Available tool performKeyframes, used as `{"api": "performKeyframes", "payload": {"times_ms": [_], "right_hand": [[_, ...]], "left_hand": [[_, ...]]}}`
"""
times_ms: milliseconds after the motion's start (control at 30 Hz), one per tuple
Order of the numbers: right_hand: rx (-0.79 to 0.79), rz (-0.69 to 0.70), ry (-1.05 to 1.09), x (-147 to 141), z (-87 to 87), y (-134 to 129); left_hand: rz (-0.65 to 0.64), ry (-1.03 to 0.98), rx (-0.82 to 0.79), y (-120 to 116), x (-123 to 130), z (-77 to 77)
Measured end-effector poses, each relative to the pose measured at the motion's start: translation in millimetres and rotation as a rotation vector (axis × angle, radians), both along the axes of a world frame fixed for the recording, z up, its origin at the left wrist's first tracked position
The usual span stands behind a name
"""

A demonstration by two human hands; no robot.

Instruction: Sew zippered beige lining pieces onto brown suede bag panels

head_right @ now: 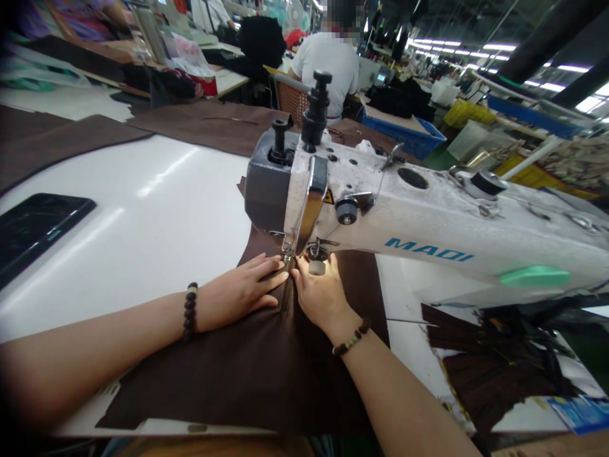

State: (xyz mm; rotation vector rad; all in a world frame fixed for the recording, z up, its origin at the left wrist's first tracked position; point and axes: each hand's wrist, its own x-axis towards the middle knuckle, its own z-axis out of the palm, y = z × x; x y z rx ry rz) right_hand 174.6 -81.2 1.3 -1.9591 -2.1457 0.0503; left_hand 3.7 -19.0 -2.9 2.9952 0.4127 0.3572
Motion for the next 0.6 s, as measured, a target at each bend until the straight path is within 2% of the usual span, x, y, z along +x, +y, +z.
{"api": "performKeyframes", "payload": {"times_ms": [133, 233, 333, 433, 533, 600], "right_hand": [[-0.011, 0.013, 0.105, 3.1, 4.8, -6.1], [-0.009, 0.046, 0.109, -1.7, 10.4, -32.4], [-0.093, 0.153, 0.045, -10.0, 14.5, -68.3], [-0.181, 0.255, 0.009, -16.7, 17.5, -95.8], [-0.238, 0.342, -0.017, -23.6, 19.4, -109.5], [-0.245, 0.35, -0.044, -28.5, 19.6, -113.4]], "left_hand": [[0.004, 0.028, 0.001, -2.0, -1.3, 2.1], [0.007, 0.06, -0.013, -13.7, -10.7, 9.9], [-0.004, 0.114, -0.109, -35.3, -31.6, 22.1], [-0.074, 0.209, -0.209, -58.7, -57.2, 31.0], [-0.105, 0.276, -0.2, -75.6, -76.2, 29.8], [-0.089, 0.265, -0.156, -81.8, -82.7, 24.9]]}}
